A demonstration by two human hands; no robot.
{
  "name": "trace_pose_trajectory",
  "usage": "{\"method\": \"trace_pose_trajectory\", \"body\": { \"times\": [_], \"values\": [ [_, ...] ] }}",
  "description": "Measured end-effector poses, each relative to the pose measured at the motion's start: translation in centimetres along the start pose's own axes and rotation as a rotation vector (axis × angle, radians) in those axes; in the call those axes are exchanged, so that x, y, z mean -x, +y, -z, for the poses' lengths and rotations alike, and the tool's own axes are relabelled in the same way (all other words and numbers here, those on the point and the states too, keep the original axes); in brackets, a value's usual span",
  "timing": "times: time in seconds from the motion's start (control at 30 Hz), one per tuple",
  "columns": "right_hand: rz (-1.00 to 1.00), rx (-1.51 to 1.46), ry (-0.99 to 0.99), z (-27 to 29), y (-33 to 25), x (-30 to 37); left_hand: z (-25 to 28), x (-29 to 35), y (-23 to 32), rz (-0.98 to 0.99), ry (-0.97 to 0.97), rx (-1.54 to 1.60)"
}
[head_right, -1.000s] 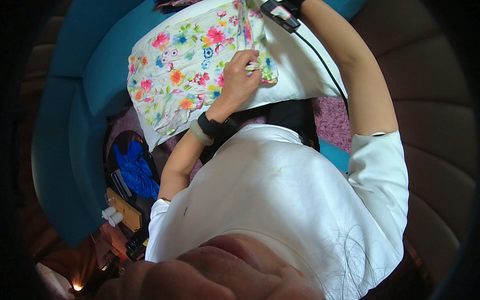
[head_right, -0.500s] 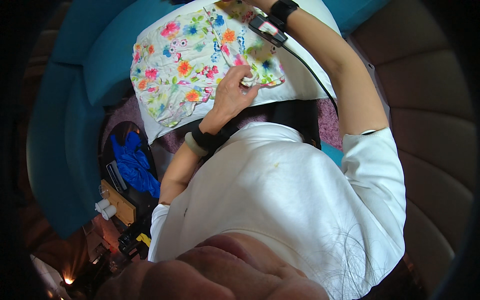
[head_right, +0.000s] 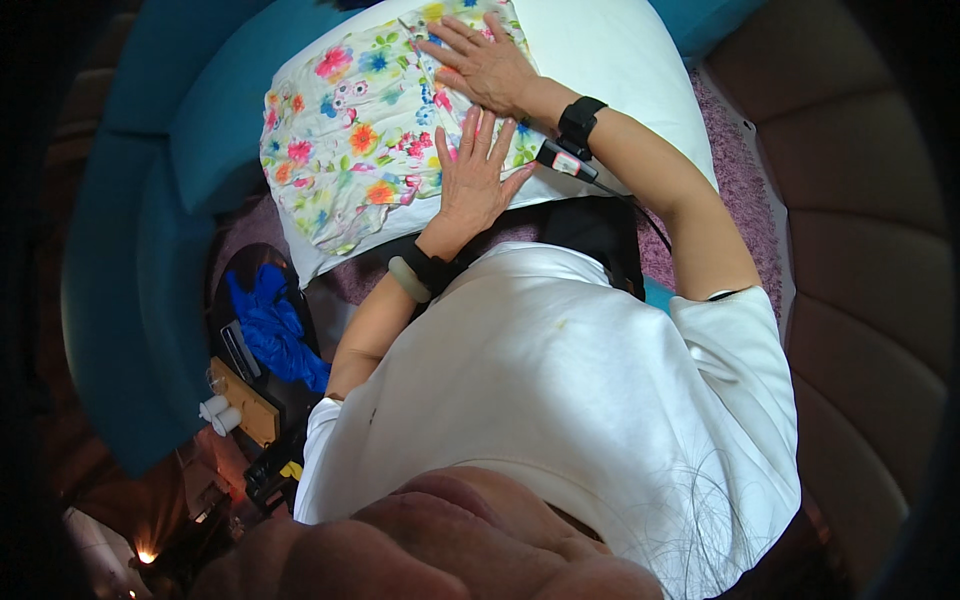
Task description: The person folds a pair of grey trousers, a floral patterned cloth, and a blue t-shirt on a white pillow placed on a teal sofa. The person smooths and aligns each item before folding it into a compact shape and stacking it.
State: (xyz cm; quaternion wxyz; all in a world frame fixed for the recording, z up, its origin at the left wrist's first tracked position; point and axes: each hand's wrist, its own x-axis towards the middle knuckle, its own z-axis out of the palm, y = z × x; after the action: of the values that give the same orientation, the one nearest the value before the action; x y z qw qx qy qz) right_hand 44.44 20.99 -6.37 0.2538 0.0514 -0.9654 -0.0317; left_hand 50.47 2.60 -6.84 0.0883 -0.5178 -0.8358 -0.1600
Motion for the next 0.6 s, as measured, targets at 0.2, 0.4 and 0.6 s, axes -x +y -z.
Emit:
{"method": "trace_pose_trajectory", "body": {
  "times": [0.2,0.4,0.6],
  "values": [
    [-0.103,-0.103,-0.046,-1.4,1.8,-2.4,0.6,0.6,-0.4,-0.039,-0.038,-0.026],
    [-0.251,-0.272,-0.131,-1.5,2.5,-4.4,0.0,-1.5,1.9,-0.303,-0.016,-0.14],
    [-0.151,-0.296,-0.273,-3.8,6.3,-6.6,-2.2,-4.1,4.3,-0.362,-0.009,-0.269]
  ]
}}
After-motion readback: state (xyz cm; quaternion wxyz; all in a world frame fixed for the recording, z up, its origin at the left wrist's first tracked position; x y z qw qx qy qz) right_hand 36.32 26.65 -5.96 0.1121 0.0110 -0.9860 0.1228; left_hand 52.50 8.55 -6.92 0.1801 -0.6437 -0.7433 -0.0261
